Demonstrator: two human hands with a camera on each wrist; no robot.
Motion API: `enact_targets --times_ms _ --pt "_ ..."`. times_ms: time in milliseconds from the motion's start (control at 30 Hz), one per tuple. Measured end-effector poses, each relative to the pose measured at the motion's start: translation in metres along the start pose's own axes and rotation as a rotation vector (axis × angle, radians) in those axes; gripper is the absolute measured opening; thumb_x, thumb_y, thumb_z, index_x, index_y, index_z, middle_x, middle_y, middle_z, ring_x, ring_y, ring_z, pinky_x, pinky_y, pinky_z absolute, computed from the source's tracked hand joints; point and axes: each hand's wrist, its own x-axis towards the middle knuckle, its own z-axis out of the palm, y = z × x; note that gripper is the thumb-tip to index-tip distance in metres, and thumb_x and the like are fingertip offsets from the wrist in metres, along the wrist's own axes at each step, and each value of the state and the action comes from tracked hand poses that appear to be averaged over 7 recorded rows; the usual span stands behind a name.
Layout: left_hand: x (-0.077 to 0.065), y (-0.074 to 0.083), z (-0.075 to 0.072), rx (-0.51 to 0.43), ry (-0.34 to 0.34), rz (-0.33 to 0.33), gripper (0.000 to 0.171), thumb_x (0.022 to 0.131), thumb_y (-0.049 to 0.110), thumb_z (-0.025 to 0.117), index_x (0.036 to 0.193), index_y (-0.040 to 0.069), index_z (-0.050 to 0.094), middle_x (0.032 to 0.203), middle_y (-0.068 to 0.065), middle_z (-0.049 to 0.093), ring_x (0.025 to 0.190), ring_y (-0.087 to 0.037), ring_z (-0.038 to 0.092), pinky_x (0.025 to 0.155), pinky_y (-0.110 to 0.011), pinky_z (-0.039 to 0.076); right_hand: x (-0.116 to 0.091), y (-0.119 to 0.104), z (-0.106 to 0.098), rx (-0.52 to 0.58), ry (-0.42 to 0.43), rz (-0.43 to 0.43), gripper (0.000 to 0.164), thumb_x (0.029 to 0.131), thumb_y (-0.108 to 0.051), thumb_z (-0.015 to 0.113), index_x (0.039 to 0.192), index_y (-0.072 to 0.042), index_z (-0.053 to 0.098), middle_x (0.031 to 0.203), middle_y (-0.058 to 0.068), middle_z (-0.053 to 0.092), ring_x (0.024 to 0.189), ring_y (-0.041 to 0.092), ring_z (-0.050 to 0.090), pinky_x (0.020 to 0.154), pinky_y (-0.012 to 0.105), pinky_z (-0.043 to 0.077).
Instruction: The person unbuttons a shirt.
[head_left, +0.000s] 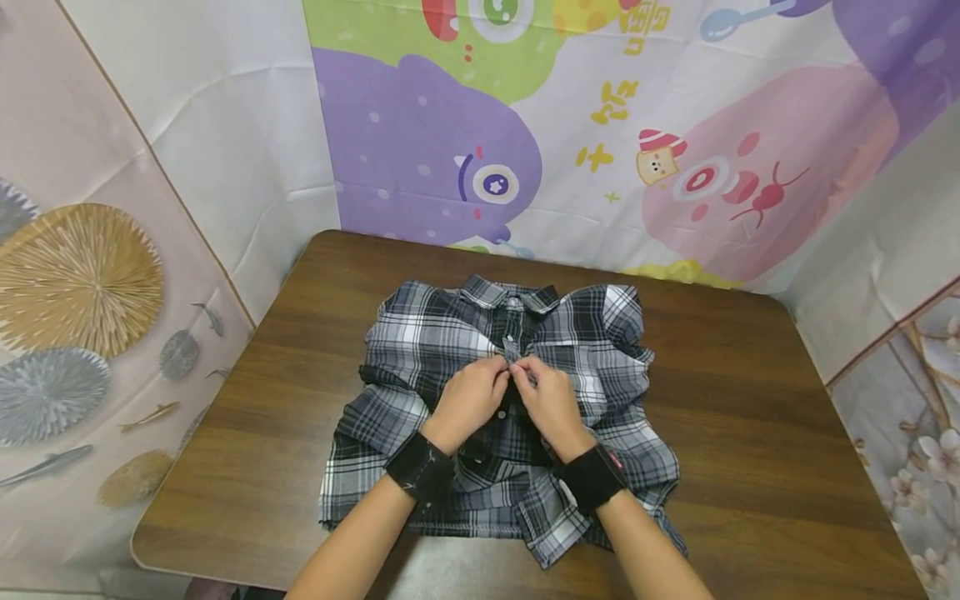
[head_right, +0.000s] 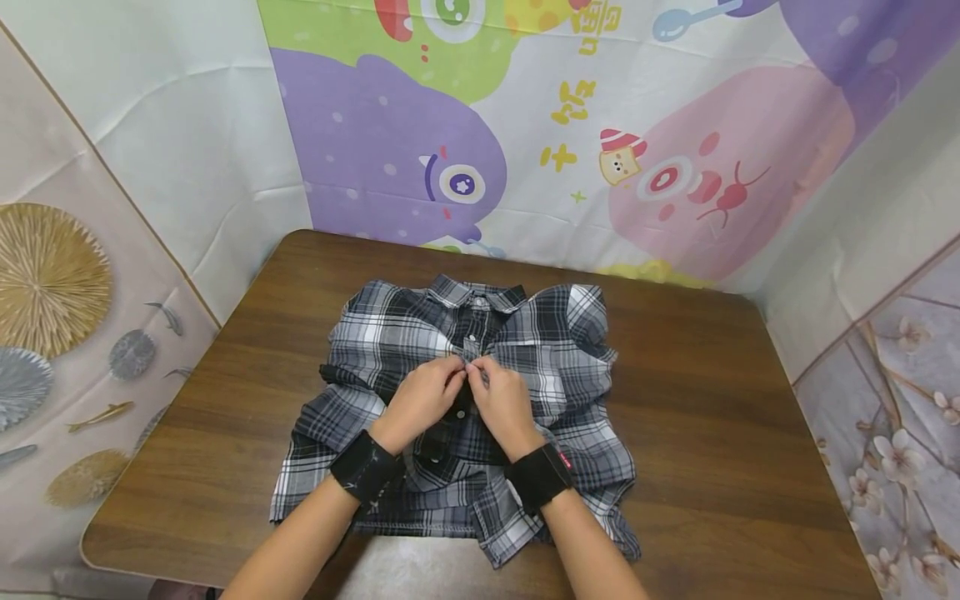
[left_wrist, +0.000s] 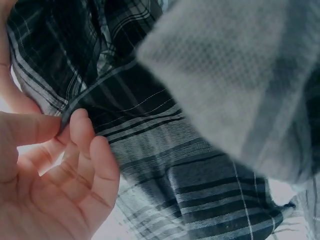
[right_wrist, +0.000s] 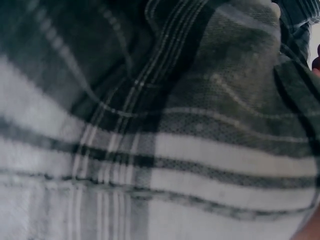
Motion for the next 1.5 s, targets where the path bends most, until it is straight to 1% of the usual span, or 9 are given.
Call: enact_targets --times_ms 167,267,367,533,667,900,1067,1300,1500 --pt "0.001 -0.004 0.0 -0.087 -0.015 -0.025 0.018 0.096 0.02 0.051 0.079 0.016 0.056 0.065 0.004 0.048 0.054 -0.01 0.044 0.049 -0.023 0.034 0.002 0.002 0.0 0.07 0.013 0.023 0.015 0.091 -0.019 0.06 0.085 -0.007 0.068 0.077 0.008 0.069 0.069 0.022 0.064 0.064 0.037 0.049" --pt "0.001 -0.007 0.001 -0.135 -0.02 -0.026 0.018 0.096 0.021 0.051 0.079 0.017 0.056 0.064 0.004 0.046 0.053 -0.009 0.042 0.049 -0.022 0.034 0.003 0.004 0.001 0.138 0.008 0.064 0.015 0.09 -0.017 0.06 0.085 -0.005 0.068 0.078 0.009 0.068 0.069 0.02 0.061 0.064 0.033 0.047" --pt "0.0 -0.009 0.003 -0.169 -0.015 -0.017 0.018 0.096 0.021 0.051 0.081 0.015 0.059 0.064 0.004 0.047 0.054 -0.009 0.042 0.051 -0.022 0.034 0.003 0.005 0.002 0.178 0.003 0.118 0.014 0.09 -0.014 0.06 0.084 -0.003 0.067 0.078 0.01 0.066 0.068 0.018 0.058 0.064 0.029 0.045" --pt "0.0 -0.009 0.004 -0.191 0.002 -0.003 0.018 0.096 0.022 0.051 0.085 0.012 0.062 0.066 0.005 0.049 0.056 -0.009 0.044 0.053 -0.022 0.035 0.005 0.004 0.002 0.226 -0.01 0.195 0.014 0.089 -0.013 0.06 0.083 -0.002 0.067 0.076 0.011 0.064 0.067 0.016 0.054 0.063 0.026 0.042" --pt "0.0 -0.009 0.005 -0.198 0.007 0.0 0.018 0.096 0.022 0.051 0.085 0.013 0.063 0.066 0.005 0.051 0.057 -0.009 0.044 0.054 -0.022 0.036 0.006 0.003 0.002 0.251 -0.016 0.224 0.015 0.089 -0.013 0.06 0.083 -0.001 0.067 0.074 0.011 0.062 0.066 0.015 0.051 0.062 0.025 0.041" --pt "-0.001 -0.01 0.006 -0.194 0.001 0.001 0.018 0.097 0.023 0.05 0.087 0.015 0.062 0.069 0.005 0.052 0.058 -0.008 0.044 0.055 -0.023 0.036 0.007 0.002 0.0 0.245 -0.035 0.247 0.016 0.089 -0.014 0.06 0.083 0.0 0.067 0.076 0.012 0.064 0.067 0.016 0.053 0.063 0.025 0.042" --pt "-0.002 -0.01 0.005 -0.186 0.004 0.007 0.019 0.097 0.023 0.05 0.086 0.014 0.062 0.069 0.005 0.052 0.059 -0.009 0.044 0.056 -0.023 0.037 0.009 0.001 -0.002 0.226 -0.062 0.274 0.017 0.088 -0.015 0.06 0.083 0.0 0.067 0.079 0.013 0.066 0.07 0.017 0.056 0.065 0.028 0.043" --pt "-0.003 -0.01 0.006 -0.173 0.019 0.016 0.017 0.097 0.023 0.05 0.089 0.015 0.063 0.073 0.004 0.055 0.059 -0.008 0.045 0.055 -0.022 0.037 0.008 0.003 0.003 0.173 -0.079 0.284 0.016 0.09 -0.014 0.059 0.079 -0.002 0.061 0.074 0.01 0.061 0.067 0.018 0.051 0.063 0.028 0.04" --pt "-0.003 -0.011 0.005 -0.148 0.037 0.014 0.015 0.096 0.023 0.052 0.09 0.016 0.063 0.072 0.005 0.055 0.059 -0.008 0.045 0.054 -0.022 0.037 0.007 0.005 0.003 0.18 -0.077 0.282 0.015 0.09 -0.013 0.059 0.08 -0.001 0.06 0.075 0.01 0.061 0.067 0.017 0.051 0.063 0.027 0.04"
